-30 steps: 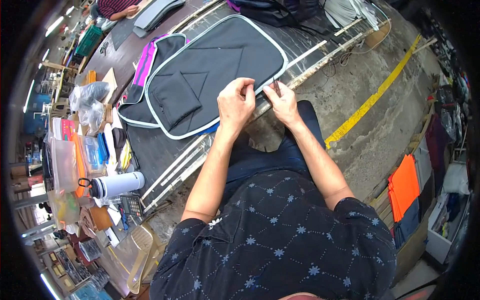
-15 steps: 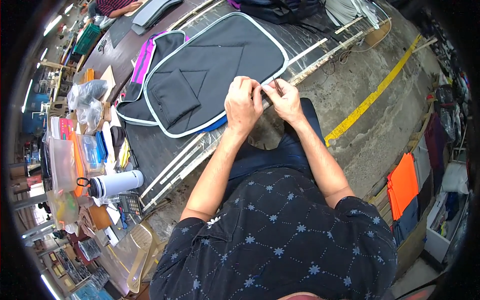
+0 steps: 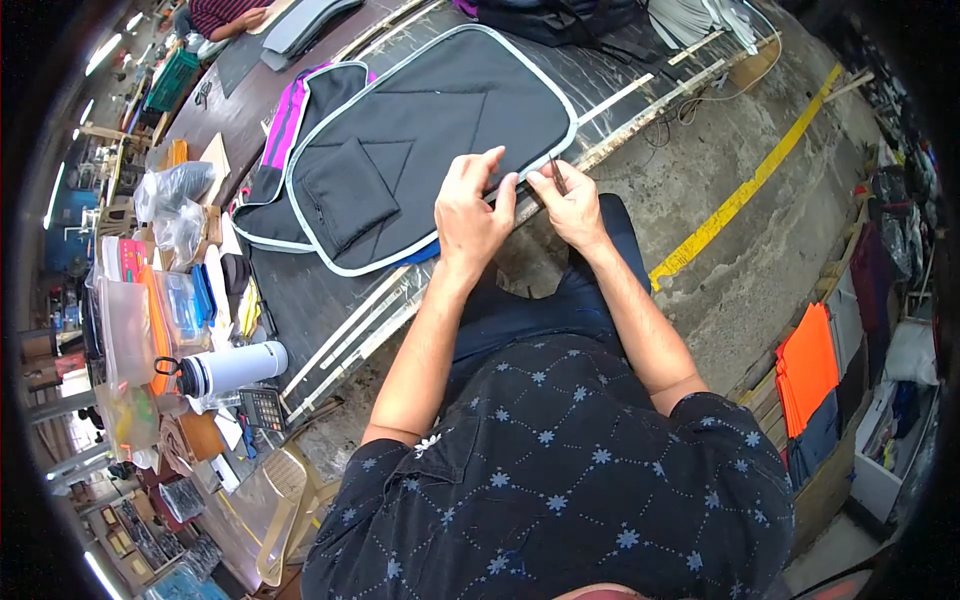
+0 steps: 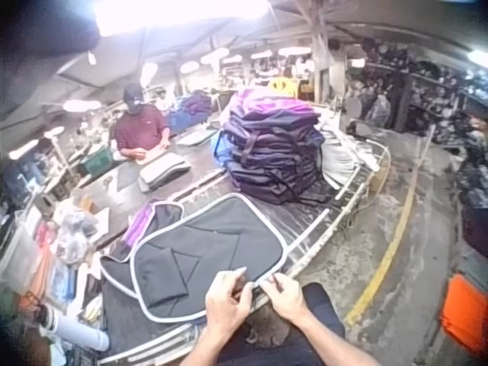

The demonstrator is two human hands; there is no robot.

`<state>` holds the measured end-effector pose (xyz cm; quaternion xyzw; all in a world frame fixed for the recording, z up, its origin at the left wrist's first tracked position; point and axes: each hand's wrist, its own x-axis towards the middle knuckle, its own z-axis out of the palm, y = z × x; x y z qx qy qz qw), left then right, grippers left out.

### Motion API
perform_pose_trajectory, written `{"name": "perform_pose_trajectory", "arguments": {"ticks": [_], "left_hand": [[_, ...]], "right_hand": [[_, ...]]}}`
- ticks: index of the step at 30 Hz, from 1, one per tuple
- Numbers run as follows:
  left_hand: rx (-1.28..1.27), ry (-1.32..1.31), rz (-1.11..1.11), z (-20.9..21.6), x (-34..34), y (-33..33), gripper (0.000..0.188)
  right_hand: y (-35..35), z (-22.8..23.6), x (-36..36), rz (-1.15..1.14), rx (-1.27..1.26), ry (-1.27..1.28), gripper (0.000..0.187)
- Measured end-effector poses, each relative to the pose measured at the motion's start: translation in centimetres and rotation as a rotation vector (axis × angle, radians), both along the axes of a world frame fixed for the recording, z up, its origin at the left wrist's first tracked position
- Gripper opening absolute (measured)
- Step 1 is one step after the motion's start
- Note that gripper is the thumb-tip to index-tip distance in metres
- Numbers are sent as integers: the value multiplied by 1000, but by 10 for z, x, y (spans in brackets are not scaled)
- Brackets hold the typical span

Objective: Inspecting and trimming loose threads from backpack components using snips.

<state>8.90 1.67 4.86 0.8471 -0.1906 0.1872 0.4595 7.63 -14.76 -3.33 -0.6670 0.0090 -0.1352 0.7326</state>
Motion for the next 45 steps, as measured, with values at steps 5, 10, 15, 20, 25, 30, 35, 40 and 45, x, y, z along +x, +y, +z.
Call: {"name": "perform_pose_trajectory", "arguments": {"ticks": [5, 10, 15, 20, 25, 30, 35, 40, 45], "left_hand": [[202, -201, 15, -11, 6, -2, 12], [193, -210, 28, -15, 6, -6, 10], [196, -237, 24, -15, 2, -4, 9], [250, -199, 21, -13, 4, -6, 8], [229, -36, 37, -19, 7, -7, 9], [-323, 663, -157, -26, 17, 13, 15], [-545, 699, -240, -21, 16, 16, 15], [-729, 608, -295, -21, 11, 19, 12], [-677, 501, -222, -23, 8, 16, 12]], "right_hand": [[0, 10, -6, 3, -49, 66, 21], [3, 1, -1, -50, -11, 67, 19], [3, 9, -4, -9, -57, 75, 18], [4, 13, -10, -28, -127, 19, 14], [4, 17, -10, -5, -144, 0, 12], [3, 11, -7, 68, -37, -20, 14], [-2, 2, -4, 84, -52, 34, 14], [-3, 5, -8, 88, -39, 51, 14], [-5, -2, -6, 92, -23, 76, 15]]}}
